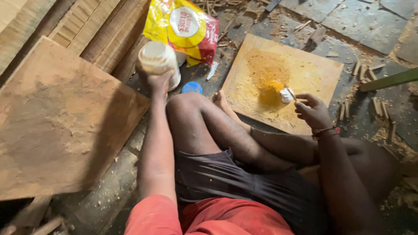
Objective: The person opens a bag of flooring oxides and a jar of white powder, then mixes them on a wooden board using a small wood scrap.
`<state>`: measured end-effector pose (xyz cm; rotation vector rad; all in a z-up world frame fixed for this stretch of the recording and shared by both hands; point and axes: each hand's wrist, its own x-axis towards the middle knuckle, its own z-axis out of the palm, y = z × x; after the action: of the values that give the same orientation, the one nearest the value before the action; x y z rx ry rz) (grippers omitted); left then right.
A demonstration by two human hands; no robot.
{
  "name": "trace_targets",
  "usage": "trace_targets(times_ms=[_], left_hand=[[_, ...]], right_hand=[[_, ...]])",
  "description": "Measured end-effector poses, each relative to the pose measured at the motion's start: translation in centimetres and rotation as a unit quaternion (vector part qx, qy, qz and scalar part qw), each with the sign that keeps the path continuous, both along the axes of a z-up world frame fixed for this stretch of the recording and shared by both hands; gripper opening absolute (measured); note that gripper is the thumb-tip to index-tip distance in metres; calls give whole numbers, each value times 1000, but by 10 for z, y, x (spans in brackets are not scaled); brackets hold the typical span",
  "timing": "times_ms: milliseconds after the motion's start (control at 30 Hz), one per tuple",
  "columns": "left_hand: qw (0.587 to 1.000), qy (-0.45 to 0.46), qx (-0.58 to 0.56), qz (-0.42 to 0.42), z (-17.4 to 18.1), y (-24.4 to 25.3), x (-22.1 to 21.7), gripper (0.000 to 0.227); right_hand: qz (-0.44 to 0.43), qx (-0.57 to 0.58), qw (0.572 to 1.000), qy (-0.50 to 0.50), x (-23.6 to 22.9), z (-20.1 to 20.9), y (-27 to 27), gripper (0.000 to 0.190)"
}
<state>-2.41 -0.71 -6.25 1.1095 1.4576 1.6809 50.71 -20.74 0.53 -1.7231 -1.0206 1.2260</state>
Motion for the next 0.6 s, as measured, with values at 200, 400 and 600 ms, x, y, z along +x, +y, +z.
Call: trace_targets(times_ms=[200,400,600], left_hand=[[995,-22,-77,62,-39,-46,-29,102],[980,159,19,114,24,-64,-20,94],[977,179,112,-4,162,-112,68,61]], right_hand=[[19,7,1000,-20,21,9,11,29],[136,32,965,-220,55,20,19,31],[151,11,978,-141,72,2,12,40]])
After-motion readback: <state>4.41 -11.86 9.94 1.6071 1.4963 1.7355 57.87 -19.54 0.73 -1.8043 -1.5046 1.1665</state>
